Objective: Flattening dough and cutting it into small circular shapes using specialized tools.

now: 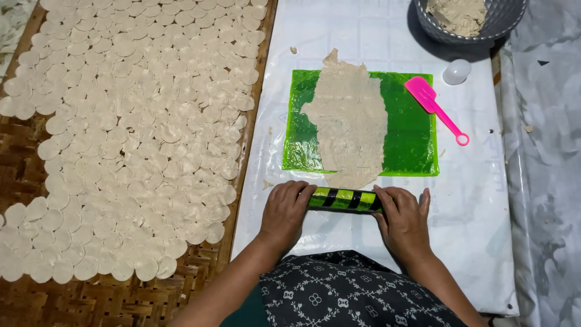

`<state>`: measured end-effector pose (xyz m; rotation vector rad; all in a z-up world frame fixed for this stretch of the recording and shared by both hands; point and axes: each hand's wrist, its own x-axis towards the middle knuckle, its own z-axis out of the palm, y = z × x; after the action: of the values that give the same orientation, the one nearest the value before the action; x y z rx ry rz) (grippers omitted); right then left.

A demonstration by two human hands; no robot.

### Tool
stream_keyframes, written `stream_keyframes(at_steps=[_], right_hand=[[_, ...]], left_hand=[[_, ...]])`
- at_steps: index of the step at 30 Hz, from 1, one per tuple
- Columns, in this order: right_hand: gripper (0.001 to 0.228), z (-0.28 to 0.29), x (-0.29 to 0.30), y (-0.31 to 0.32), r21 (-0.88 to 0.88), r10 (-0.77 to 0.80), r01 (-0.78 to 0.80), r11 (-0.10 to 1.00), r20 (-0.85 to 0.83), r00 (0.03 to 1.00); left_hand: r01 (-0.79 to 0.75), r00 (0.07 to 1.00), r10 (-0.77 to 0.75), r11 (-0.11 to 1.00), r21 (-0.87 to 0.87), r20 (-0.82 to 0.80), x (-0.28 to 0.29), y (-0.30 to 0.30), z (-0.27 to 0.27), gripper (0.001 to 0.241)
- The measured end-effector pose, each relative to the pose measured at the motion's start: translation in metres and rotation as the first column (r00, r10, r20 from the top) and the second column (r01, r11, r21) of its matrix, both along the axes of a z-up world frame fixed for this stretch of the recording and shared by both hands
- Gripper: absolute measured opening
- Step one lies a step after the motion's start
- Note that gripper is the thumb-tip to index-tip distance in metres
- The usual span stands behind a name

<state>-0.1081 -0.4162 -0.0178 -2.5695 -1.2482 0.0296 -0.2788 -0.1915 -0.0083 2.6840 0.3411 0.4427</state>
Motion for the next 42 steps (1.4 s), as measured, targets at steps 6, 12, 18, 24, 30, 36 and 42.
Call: stream_keyframes(at_steps=[6,12,18,24,30,36,42], right_hand=[[0.068,0.014,0.024,0.015,0.075,0.014,-0.02,0.997,0.082,0.997],[0.072,-0.014,0.044,0.052,0.156,-0.041,0.032,0.987,0.057,0.998],[0.056,-0.019,0.116,0.104,-0.088,-0.122,0.134,0.987,0.131,0.984],[0.061,-0.01,0.157,0.135,-0.094,-0.109,0.108,0.99,0.001,0.994],[0.061,-0.02,0.097,0.089,-0.026,-0.068,0.072,0.997,0.137,0.988],[0.068,-0.006,0.043,0.043,0.108,0.02,-0.023,0.994,0.032,0.999],[0.056,0.048,0.066,0.056,-0.167,0.048,-0.067,0.984,-0.113,0.992]], left_hand=[[-0.047,0.996,0.045,0.999,0.013,0.076,0.025,0.014,0.013,0.05],[-0.034,0.993,0.033,0.999,-0.002,-0.114,0.06,0.038,-0.01,0.065],[-0.145,0.94,0.165,0.985,0.088,-0.298,0.134,0.075,-0.014,0.063],[-0.226,0.92,0.267,0.959,0.169,-0.288,0.174,0.098,-0.014,0.07],[-0.164,0.951,0.182,0.982,0.091,-0.25,0.112,0.057,0.001,0.066],[-0.074,0.987,0.072,0.997,-0.01,-0.142,0.05,0.028,-0.013,0.058],[-0.07,0.992,0.06,0.994,-0.08,-0.114,0.059,0.044,0.018,0.044]])
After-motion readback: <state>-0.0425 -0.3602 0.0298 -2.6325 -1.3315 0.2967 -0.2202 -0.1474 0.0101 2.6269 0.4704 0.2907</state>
